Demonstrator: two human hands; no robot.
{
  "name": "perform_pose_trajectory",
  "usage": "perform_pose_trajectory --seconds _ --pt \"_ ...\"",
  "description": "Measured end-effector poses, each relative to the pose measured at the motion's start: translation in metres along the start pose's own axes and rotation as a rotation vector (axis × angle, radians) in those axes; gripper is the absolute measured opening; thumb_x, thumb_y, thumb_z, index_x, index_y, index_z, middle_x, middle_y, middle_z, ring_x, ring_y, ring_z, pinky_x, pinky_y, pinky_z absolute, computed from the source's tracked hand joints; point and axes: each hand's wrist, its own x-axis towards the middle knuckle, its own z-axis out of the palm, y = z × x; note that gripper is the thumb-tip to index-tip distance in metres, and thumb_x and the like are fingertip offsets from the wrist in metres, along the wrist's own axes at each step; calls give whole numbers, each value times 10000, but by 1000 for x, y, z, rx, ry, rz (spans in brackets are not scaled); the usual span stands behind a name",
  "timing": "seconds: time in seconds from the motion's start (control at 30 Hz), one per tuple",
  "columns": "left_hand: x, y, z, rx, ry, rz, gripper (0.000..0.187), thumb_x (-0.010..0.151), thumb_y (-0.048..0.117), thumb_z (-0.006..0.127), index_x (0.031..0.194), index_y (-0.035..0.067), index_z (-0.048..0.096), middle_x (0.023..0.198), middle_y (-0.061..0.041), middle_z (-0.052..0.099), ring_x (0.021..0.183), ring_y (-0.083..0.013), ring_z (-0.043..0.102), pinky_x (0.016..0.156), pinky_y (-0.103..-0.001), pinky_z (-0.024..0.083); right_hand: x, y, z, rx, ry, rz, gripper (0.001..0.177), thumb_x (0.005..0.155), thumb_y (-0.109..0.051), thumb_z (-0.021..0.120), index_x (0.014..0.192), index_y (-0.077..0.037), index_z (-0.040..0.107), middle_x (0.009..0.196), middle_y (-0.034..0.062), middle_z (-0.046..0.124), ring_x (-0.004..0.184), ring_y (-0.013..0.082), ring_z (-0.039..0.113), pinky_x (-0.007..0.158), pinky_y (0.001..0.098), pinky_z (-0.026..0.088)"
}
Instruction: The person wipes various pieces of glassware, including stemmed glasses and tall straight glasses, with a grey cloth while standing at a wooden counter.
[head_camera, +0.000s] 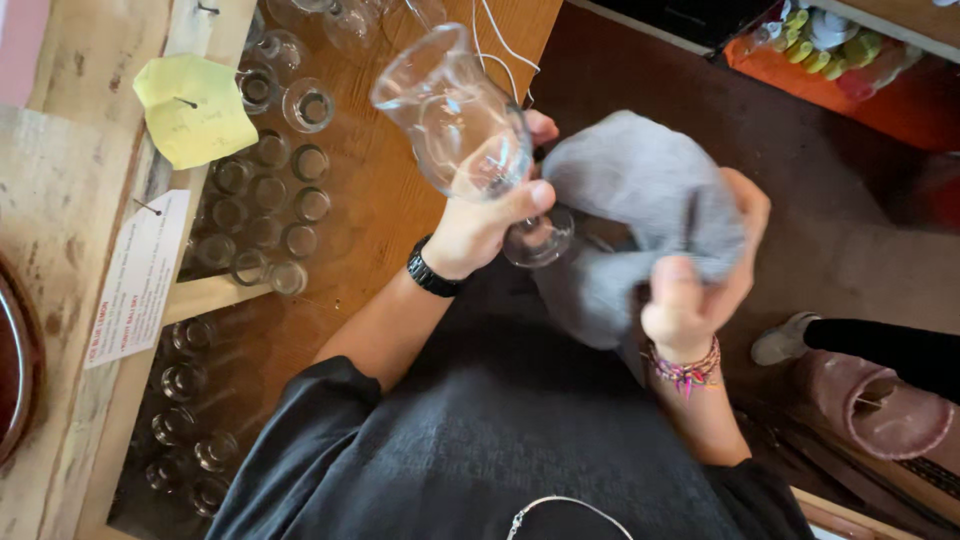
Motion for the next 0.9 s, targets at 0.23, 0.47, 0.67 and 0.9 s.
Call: perform_pose_trajectory --seconds 0.23,0.47,0.67,0.9 --pt "11 -8 4 659 -278 522 1112 760 603 817 1631 147 300 1614 -25 406 1560 -226 220 1293 -405 226 6 18 39 -540 -444 -176 586 927 -297 768 1351 18 517 1275 206 607 1160 364 631 1004 390 517" --pt "3 -5 16 354 -219 334 934 756 621 828 1457 95 504 1649 -81 356 1528 -253 308 1254 -422 279 -4 44 23 -253 -263 2 546 885 -518 778 1014 -16 605 1033 134 654 940 276 633 818 324 507" --pt "1 -12 25 -237 -74 77 653 913 458 833 1361 82 542 1534 -144 474 1432 -270 465 1223 -430 393 7 18 42 541 -374 143 1003 904 -752 653 1455 58 439 1423 121 512 1319 250 508 1174 386 406" --pt "1 -36 57 -403 138 -91 284 1086 280 672 1237 53 591 1231 -54 628 1151 -166 592 1047 -373 480 -2 51 28 2 5 -80 914 907 -837 444 1222 0 632 1236 83 656 1165 249 644 1089 423 507"
